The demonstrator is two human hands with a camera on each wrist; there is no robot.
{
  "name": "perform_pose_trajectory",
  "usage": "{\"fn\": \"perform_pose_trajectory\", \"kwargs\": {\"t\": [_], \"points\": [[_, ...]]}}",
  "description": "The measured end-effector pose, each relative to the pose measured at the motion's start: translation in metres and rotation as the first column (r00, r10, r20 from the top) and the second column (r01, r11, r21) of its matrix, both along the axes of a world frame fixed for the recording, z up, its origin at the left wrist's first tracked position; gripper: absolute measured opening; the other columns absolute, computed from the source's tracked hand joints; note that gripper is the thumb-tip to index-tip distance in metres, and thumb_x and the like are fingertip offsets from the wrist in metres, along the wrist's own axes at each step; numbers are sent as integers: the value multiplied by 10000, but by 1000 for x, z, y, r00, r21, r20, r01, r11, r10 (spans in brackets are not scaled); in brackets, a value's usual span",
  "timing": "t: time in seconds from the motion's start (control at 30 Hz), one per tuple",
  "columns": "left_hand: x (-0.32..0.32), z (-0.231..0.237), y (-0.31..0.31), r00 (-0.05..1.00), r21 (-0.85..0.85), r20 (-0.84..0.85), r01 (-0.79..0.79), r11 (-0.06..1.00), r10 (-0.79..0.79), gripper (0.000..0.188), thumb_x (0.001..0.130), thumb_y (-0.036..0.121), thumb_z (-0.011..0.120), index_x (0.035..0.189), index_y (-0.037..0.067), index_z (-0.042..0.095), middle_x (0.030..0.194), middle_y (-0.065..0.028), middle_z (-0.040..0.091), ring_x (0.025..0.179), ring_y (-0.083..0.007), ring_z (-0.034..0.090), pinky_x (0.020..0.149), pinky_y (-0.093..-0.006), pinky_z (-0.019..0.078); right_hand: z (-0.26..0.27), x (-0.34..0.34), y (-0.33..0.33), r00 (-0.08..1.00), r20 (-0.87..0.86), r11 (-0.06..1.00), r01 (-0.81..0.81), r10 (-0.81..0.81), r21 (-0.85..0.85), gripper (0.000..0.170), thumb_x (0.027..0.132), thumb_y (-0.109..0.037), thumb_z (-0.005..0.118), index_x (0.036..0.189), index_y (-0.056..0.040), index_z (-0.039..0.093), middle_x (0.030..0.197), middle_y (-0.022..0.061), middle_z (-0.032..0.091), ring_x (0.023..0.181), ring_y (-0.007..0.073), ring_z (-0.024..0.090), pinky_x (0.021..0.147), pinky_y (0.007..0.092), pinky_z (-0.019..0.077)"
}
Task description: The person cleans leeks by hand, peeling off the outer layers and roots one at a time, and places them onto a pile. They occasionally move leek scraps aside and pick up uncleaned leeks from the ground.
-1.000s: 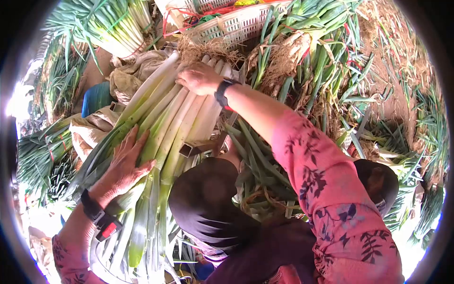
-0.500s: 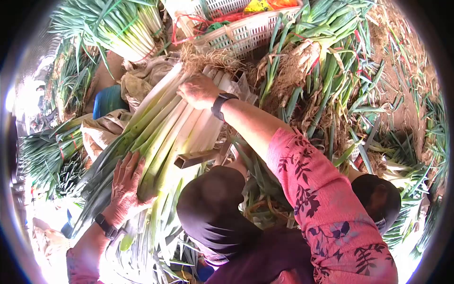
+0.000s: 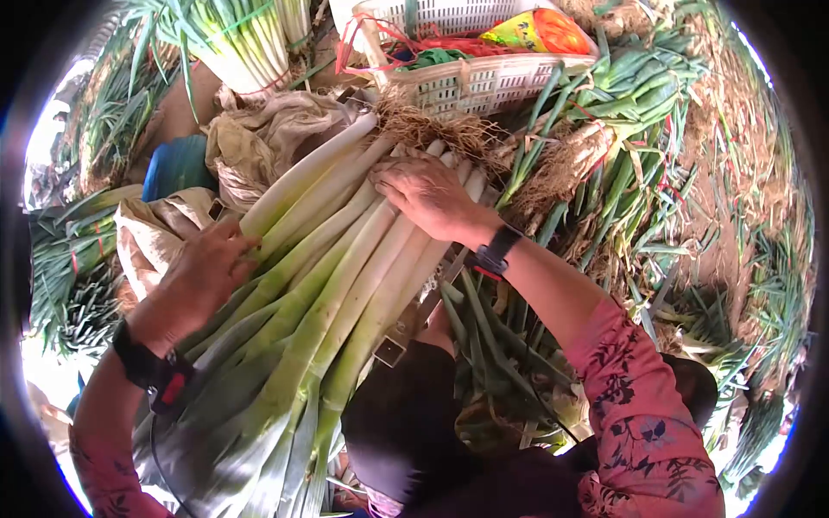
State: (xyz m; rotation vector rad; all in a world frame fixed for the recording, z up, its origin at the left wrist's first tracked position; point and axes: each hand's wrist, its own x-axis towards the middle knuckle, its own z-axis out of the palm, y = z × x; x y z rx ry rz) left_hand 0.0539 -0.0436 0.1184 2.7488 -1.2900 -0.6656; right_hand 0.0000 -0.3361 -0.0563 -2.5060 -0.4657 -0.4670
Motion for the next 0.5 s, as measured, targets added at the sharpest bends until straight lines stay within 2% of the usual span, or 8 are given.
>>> {"fn": "perform_pose_trajectory", "kwargs": {"t": [0.1, 0.13, 0.2, 0.27, 0.33, 0.4, 0.47, 0.5], "points": [[-11, -24, 1, 975, -26, 221, 9, 1000, -3, 345, 835, 145, 622, 1141, -9, 578, 1028, -181, 550, 989, -362, 547, 890, -440, 433, 15, -3, 3, 975, -219, 1000, 25, -27, -16, 264, 938, -161, 499, 1159, -65, 608, 1210, 71, 600, 1167, 241, 524, 1071, 405, 329], [-9, -27, 5, 977, -33, 212, 2, 999, 5, 345, 835, 145, 622, 1141, -9, 578, 1028, -181, 550, 989, -362, 547, 890, -440, 433, 15, -1, 4, 973, -229, 1000, 18, -23, -22, 264, 938, -161, 499, 1159, -65, 608, 1210, 71, 600, 1167, 241, 524, 1071, 405, 329], [-6, -26, 8, 991, 11, 74, -115, 993, 114, 331, 861, 144, 583, 1159, -1, 578, 1026, -193, 554, 967, -374, 547, 889, -442, 434, 14, 2, 1, 978, -205, 1000, -29, 30, 4, 280, 943, -168, 502, 1184, -56, 589, 1190, 84, 613, 1157, 256, 535, 1063, 409, 343], [-19, -23, 9, 992, -26, 56, -111, 994, 112, 310, 867, 153, 568, 1140, 9, 595, 970, -189, 558, 919, -374, 564, 852, -453, 445, 15, 3, 0, 980, -197, 998, -23, 10, -66, 290, 943, -167, 506, 1200, -54, 578, 1176, 95, 621, 1141, 271, 549, 1042, 412, 364], [-22, -27, 10, 995, -65, 39, -93, 994, 96, 293, 872, 161, 552, 1121, 19, 612, 915, -185, 562, 871, -375, 580, 816, -464, 457, 17, 0, 0, 995, -78, 998, -63, 63, -4, 262, 935, -190, 494, 1129, -64, 617, 1105, 116, 636, 1040, 280, 584, 991, 397, 397], [-21, -34, 18, 970, -134, -171, -196, 971, 172, 339, 908, 183, 496, 1200, 34, 583, 894, -183, 579, 872, -381, 591, 823, -466, 456, 26, 6, -2, 992, -57, 993, -113, 112, -15, 269, 939, -188, 483, 1134, -52, 609, 1090, 134, 636, 1009, 303, 596, 940, 409, 436], [-19, -29, 13, 964, -55, -199, -190, 980, 176, 369, 925, 208, 477, 1236, 28, 560, 980, -195, 577, 941, -376, 582, 850, -455, 449, 45, 10, 1, 922, -383, 997, -34, 58, 68, 275, 936, -190, 483, 1129, -39, 609, 1064, 165, 633, 976, 322, 606, 872, 419, 470], [-19, -30, 12, 967, -53, -170, -200, 978, 188, 361, 923, 207, 484, 1221, 23, 572, 1027, -192, 570, 958, -370, 577, 863, -444, 445, 36, 24, -2, 936, -328, 973, -52, 127, 227, 252, 932, -180, 479, 1072, -22, 618, 999, 189, 639, 935, 338, 615, 830, 431, 483]]}}
